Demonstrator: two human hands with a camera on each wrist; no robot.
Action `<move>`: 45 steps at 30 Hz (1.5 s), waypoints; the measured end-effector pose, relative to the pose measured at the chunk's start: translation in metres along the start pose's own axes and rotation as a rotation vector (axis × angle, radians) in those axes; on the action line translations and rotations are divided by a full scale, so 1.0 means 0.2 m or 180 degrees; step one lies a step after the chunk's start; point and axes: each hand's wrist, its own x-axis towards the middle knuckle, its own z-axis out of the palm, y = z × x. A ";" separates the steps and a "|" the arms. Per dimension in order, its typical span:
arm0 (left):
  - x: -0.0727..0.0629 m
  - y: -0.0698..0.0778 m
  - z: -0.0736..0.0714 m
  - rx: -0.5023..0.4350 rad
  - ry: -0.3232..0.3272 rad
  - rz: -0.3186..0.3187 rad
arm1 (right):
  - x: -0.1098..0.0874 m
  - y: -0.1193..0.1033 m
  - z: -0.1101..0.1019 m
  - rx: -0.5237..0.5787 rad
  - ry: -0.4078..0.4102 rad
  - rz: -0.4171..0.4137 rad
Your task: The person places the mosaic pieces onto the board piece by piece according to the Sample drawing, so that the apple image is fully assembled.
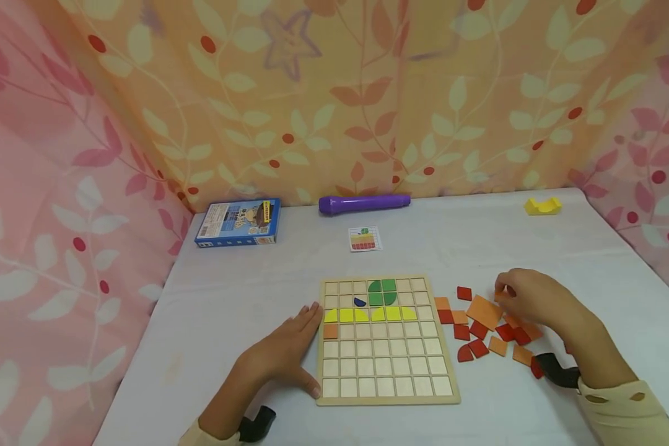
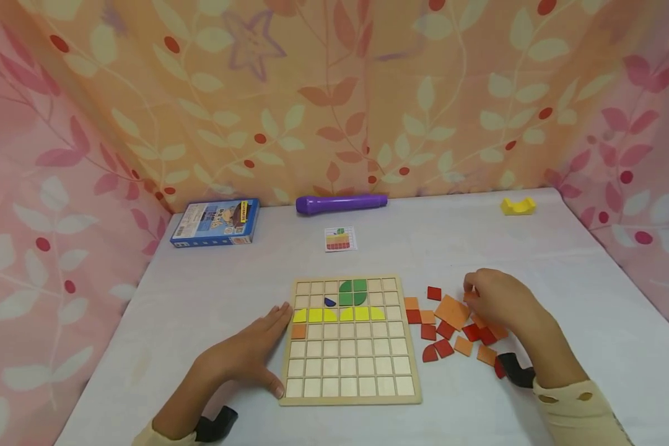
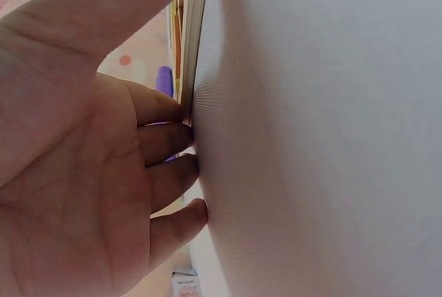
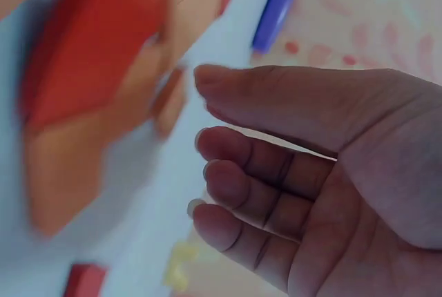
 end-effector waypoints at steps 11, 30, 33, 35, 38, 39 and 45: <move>0.00 0.00 0.00 0.0015 0.0024 -0.0013 | 0.00 0.12 0.04 0.0049 0.0138 0.0107; 0.00 0.00 0.01 0.0038 0.0048 -0.0019 | -0.01 0.17 0.02 0.0686 -0.0021 0.0280; 0.00 0.00 0.01 0.0037 0.0047 -0.0011 | -0.01 0.16 0.03 0.0684 -0.0034 0.0205; 0.00 0.00 0.01 0.0032 0.0044 -0.0006 | -0.01 0.16 0.04 0.0685 -0.0045 0.0164; 0.00 0.00 0.01 0.0038 0.0039 -0.0003 | -0.01 0.15 0.05 0.0665 0.0001 0.0139; 0.00 0.00 0.00 0.0038 0.0038 -0.0002 | -0.01 0.16 0.05 0.0637 0.0048 0.0143; 0.00 0.00 0.00 0.0036 0.0019 -0.0019 | 0.00 0.14 0.05 0.0685 0.0238 0.0253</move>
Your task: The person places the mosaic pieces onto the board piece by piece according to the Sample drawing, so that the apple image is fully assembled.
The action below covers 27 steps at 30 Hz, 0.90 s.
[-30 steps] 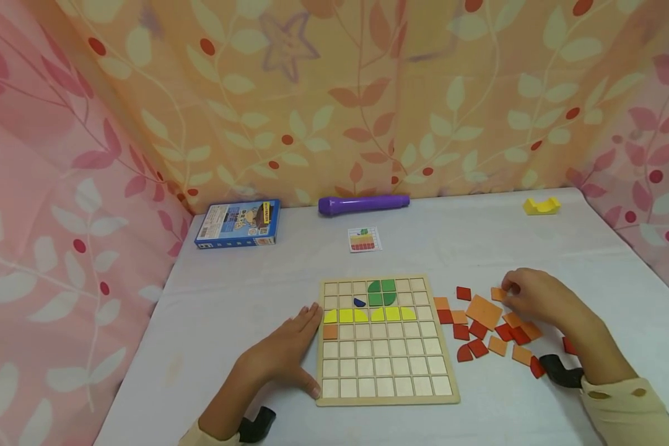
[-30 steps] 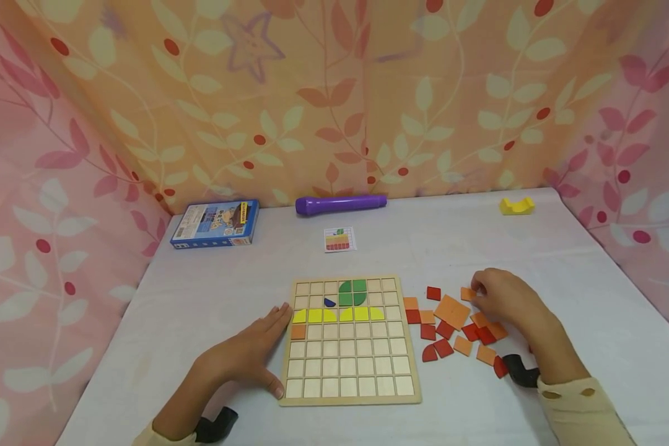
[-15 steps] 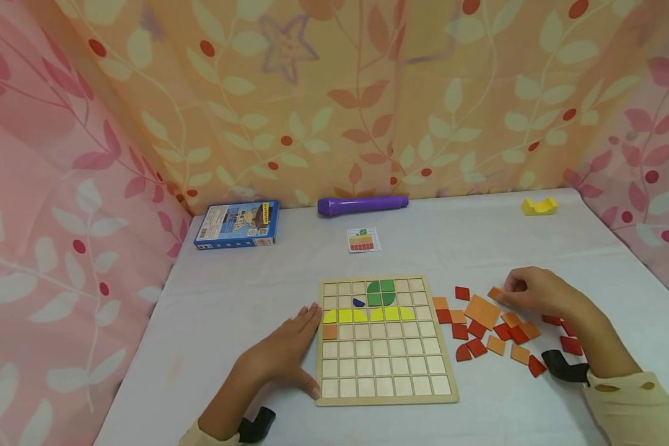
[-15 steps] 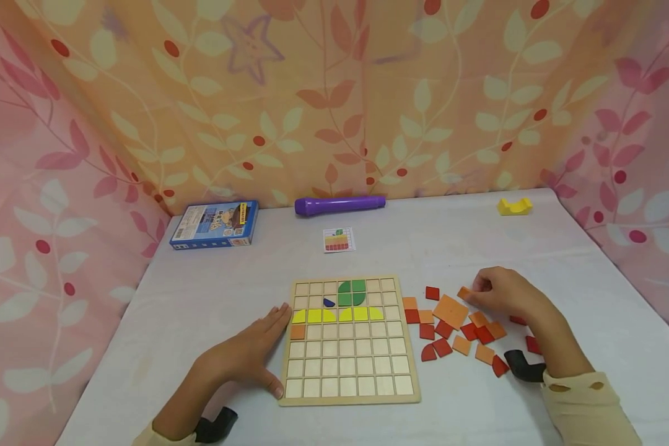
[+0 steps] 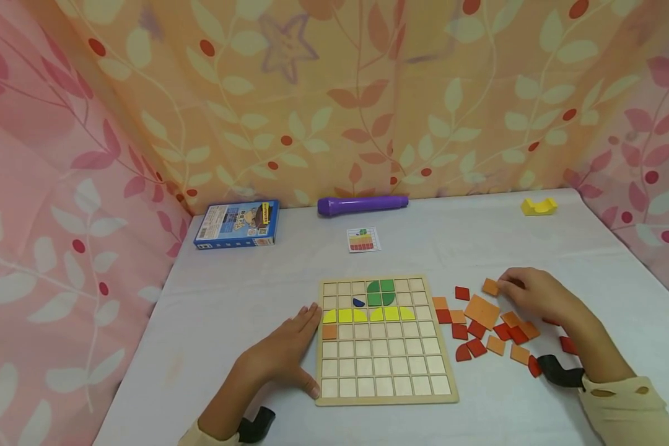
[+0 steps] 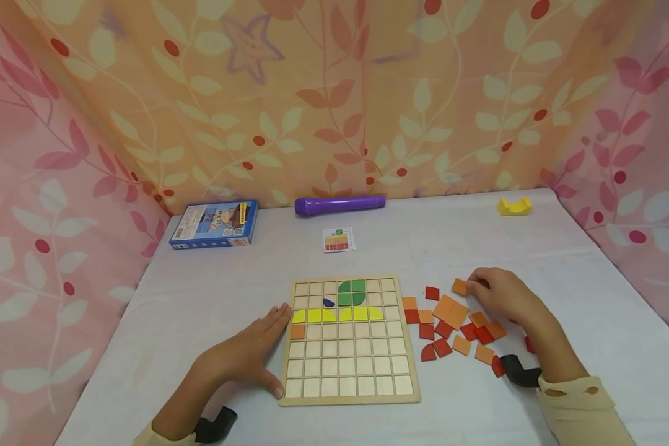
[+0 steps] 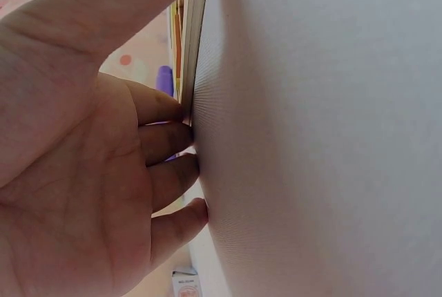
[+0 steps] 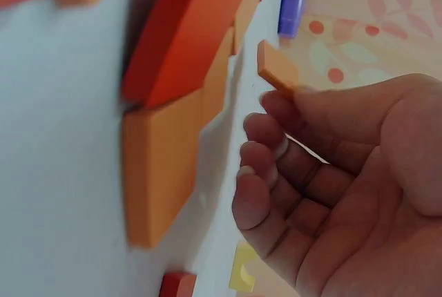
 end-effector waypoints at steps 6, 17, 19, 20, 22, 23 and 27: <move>0.00 0.00 0.00 -0.0019 -0.0017 -0.0020 | 0.00 -0.07 0.02 0.0769 -0.0244 -0.0034; 0.00 0.00 0.01 0.0034 -0.0037 -0.0018 | 0.04 -0.19 0.09 0.1549 -0.0654 -0.0241; 0.00 0.00 0.01 0.0040 -0.0034 -0.0011 | 0.04 -0.22 0.10 0.1614 -0.0706 -0.0303; 0.00 0.00 0.01 0.0040 -0.0030 -0.0007 | 0.05 -0.23 0.11 0.1671 -0.0738 -0.0315; 0.00 0.00 0.01 0.0036 -0.0019 -0.0005 | 0.05 -0.26 0.12 0.1761 -0.0801 -0.0371; 0.00 0.00 0.01 0.0028 -0.0015 -0.0002 | 0.05 -0.27 0.13 0.1806 -0.0839 -0.0402; 0.00 0.00 0.01 0.0020 -0.0004 0.0014 | 0.06 -0.34 0.16 0.1991 -0.1040 -0.0446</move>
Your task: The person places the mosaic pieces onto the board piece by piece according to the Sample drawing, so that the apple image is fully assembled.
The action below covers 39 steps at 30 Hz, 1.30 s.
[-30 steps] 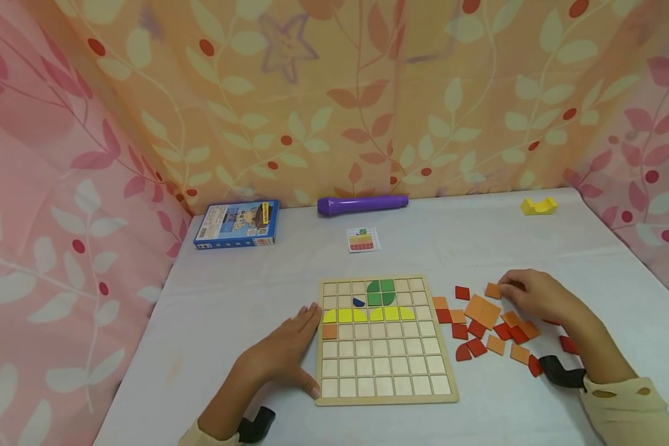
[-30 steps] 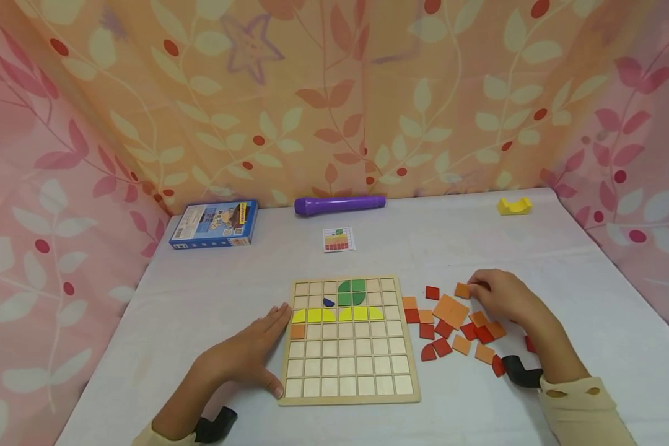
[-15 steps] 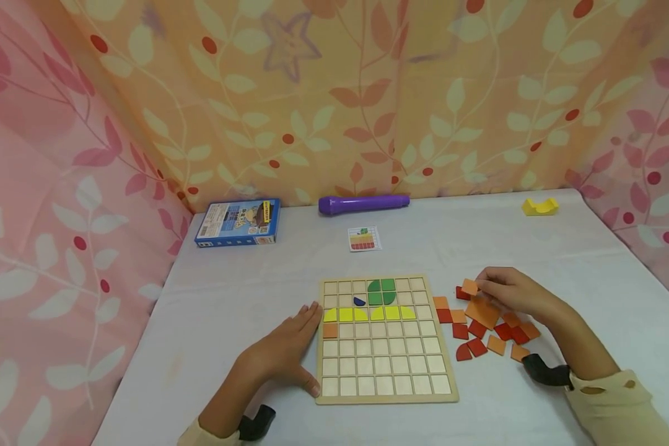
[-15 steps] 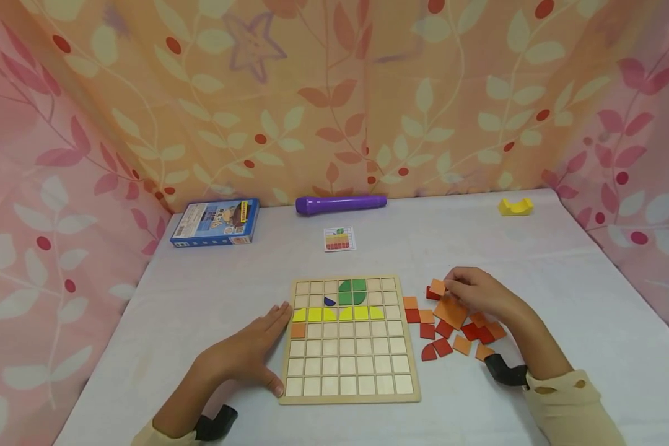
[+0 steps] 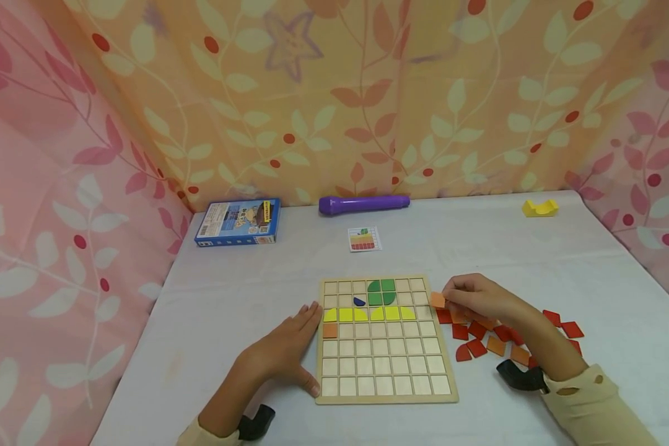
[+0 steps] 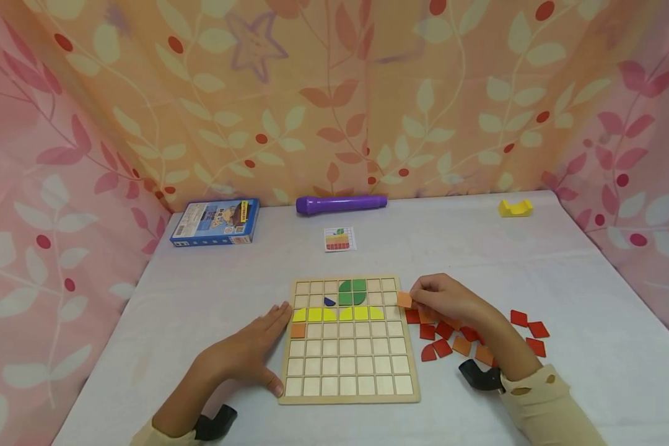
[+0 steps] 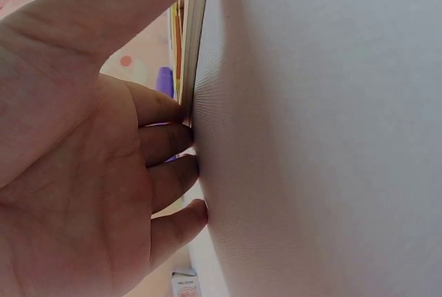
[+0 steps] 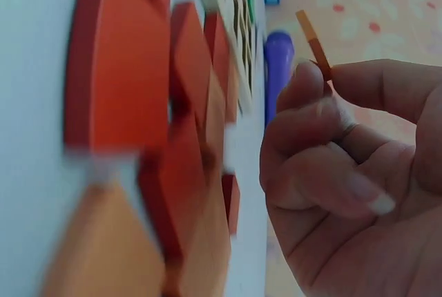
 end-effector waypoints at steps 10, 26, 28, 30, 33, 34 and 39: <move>0.00 -0.01 0.00 0.0050 -0.0004 0.0039 | 0.08 -0.03 0.18 0.0412 -0.0521 -0.0159; -0.01 0.00 -0.01 -0.0013 -0.0008 0.0040 | 0.22 -0.10 0.41 0.0722 -0.0861 -0.0136; -0.01 0.00 -0.01 -0.0012 -0.0013 0.0034 | 0.24 -0.11 0.43 0.0734 -0.0931 -0.0187; -0.01 0.00 -0.01 -0.0017 -0.0017 0.0040 | 0.25 -0.13 0.46 0.0752 -0.0991 -0.0222; 0.00 0.00 -0.01 -0.0007 -0.0020 0.0046 | 0.28 -0.15 0.50 0.0760 -0.1015 -0.0204; 0.00 0.00 -0.01 -0.0006 -0.0019 0.0048 | 0.28 -0.16 0.51 0.0756 -0.1006 -0.0177; 0.00 0.00 -0.01 -0.0006 -0.0042 0.0011 | 0.31 -0.19 0.55 0.0587 -0.0818 -0.0030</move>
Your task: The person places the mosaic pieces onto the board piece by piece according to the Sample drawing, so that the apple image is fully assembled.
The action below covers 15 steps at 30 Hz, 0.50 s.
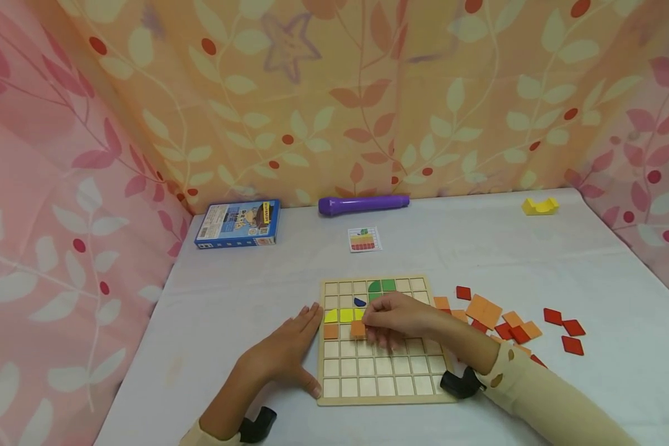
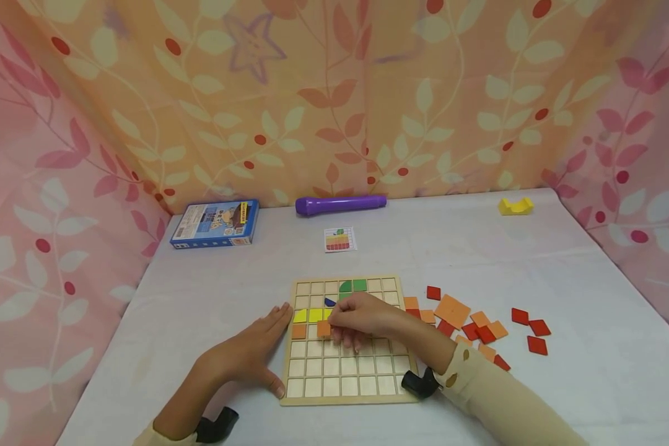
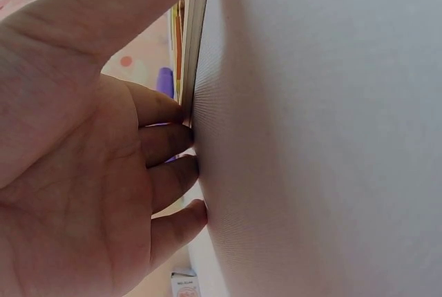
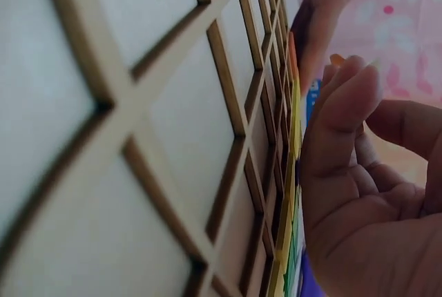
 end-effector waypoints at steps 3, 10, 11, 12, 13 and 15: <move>0.00 -0.01 0.00 -0.0013 0.0001 -0.0041 | 0.03 -0.01 0.02 -0.0192 0.0145 0.0017; 0.00 -0.02 0.01 0.0001 0.0006 -0.0032 | 0.07 -0.05 0.09 -0.1008 0.0443 -0.0038; 0.00 -0.02 0.00 -0.0009 0.0006 -0.0021 | 0.08 -0.04 0.09 -0.1125 0.0459 -0.0055; 0.00 -0.02 0.00 -0.0015 0.0006 -0.0011 | 0.08 -0.04 0.09 -0.1221 0.0474 -0.0075; 0.00 -0.02 0.00 -0.0023 0.0008 0.0001 | 0.08 -0.04 0.09 -0.1333 0.0502 -0.0099; 0.00 -0.02 0.00 -0.0029 0.0008 0.0025 | 0.08 -0.04 0.10 -0.1459 0.0546 -0.0127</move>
